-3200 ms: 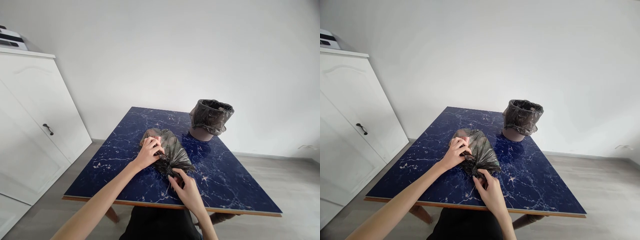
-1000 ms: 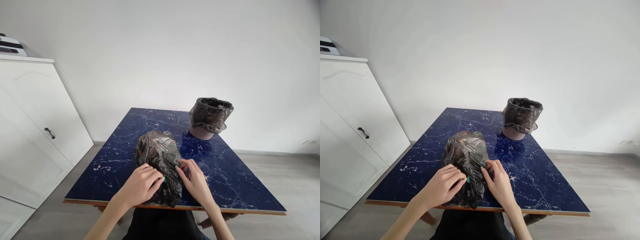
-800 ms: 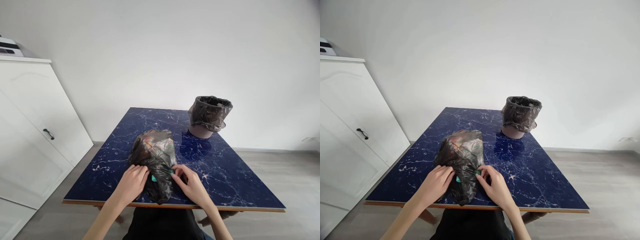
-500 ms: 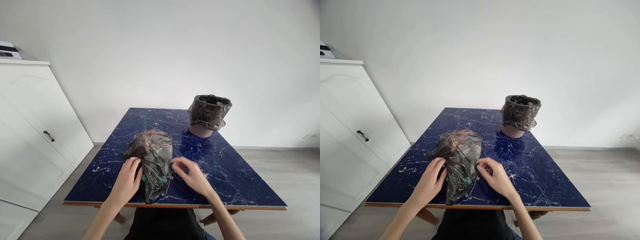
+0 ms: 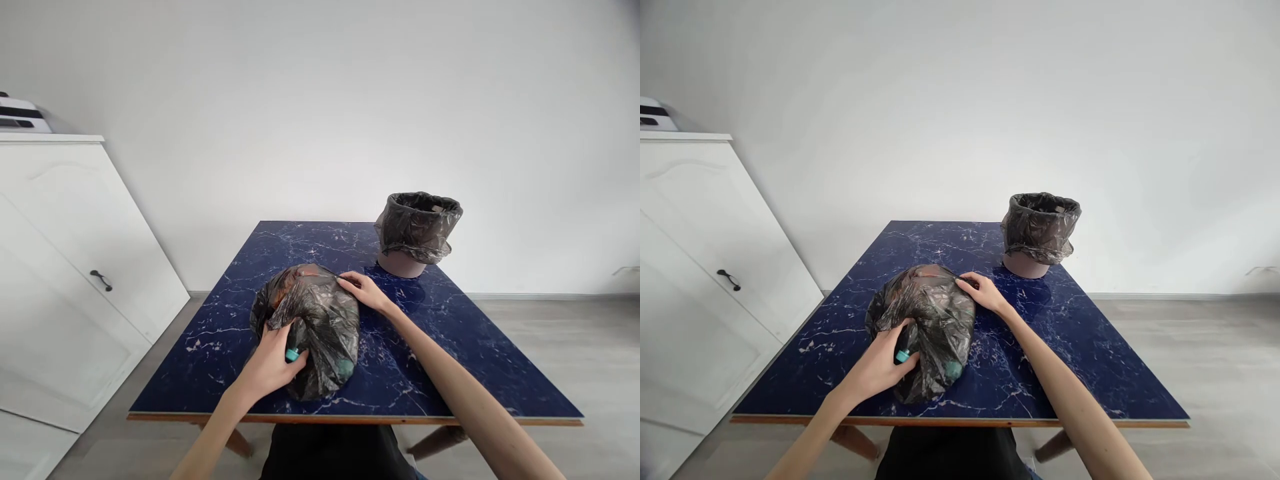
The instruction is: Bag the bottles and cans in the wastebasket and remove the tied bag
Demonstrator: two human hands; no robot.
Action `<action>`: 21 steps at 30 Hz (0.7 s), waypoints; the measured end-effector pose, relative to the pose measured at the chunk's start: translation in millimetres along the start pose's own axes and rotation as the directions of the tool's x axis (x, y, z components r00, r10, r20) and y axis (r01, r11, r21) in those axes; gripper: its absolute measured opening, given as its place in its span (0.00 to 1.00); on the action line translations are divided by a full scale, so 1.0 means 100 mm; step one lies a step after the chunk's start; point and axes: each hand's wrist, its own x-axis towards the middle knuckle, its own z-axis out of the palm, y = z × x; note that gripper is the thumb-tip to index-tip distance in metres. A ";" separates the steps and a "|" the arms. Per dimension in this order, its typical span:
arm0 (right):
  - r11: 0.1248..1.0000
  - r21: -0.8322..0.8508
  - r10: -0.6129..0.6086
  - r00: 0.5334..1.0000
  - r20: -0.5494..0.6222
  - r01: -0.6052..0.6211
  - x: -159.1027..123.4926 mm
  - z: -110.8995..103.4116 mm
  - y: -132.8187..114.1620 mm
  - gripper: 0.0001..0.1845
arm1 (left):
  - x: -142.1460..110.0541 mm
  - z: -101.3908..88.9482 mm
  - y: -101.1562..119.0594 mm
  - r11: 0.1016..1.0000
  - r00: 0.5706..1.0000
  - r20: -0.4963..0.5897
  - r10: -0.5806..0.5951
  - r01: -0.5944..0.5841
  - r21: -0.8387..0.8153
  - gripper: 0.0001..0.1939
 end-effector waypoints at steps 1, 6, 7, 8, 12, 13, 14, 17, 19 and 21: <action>1.000 0.002 0.002 1.000 -0.014 -0.002 -0.05 -0.02 0.01 0.24 | 0.05 -0.01 -0.03 1.000 1.000 0.007 0.022 -0.022 0.022 0.31; 0.999 0.036 0.033 0.989 -0.144 -0.029 -0.30 -0.24 0.07 0.27 | 0.25 -0.02 -0.14 0.991 0.998 -0.010 0.067 -0.065 0.118 0.33; 0.998 0.050 0.045 0.984 -0.174 -0.037 -0.35 -0.30 0.09 0.28 | 0.26 -0.03 -0.14 0.991 0.996 -0.007 0.085 -0.084 0.106 0.33; 0.997 0.066 0.060 0.977 -0.204 -0.047 -0.40 -0.36 0.11 0.28 | 0.27 -0.05 -0.14 0.992 0.995 -0.002 0.096 -0.096 0.083 0.33; 0.984 0.150 0.142 0.925 -0.351 -0.094 -0.58 -0.64 0.24 0.28 | 0.25 -0.26 -0.06 0.997 1.000 0.005 0.030 -0.029 -0.064 0.34; 0.979 0.176 0.165 0.902 -0.398 -0.101 -0.60 -0.70 0.28 0.27 | 0.25 -0.33 -0.04 0.995 1.000 0.007 0.006 -0.005 -0.101 0.34; 0.973 0.204 0.189 0.875 -0.445 -0.106 -0.62 -0.75 0.33 0.27 | 0.25 -0.41 -0.02 0.991 1.000 0.005 -0.019 0.019 -0.132 0.34; 0.949 0.294 0.262 0.795 -0.547 -0.111 -0.61 -0.85 0.44 0.27 | 0.27 -0.63 0.01 0.970 0.993 -0.071 -0.099 0.080 -0.230 0.31; 0.931 0.347 0.305 0.761 -0.572 -0.112 -0.59 -0.87 0.50 0.26 | 0.29 -0.73 0.00 0.928 0.977 -0.141 -0.161 0.101 -0.359 0.29; 0.916 0.385 0.336 0.743 -0.579 -0.114 -0.58 -0.87 0.54 0.25 | 0.34 -0.78 -0.04 0.843 0.951 -0.203 -0.232 0.092 -0.530 0.28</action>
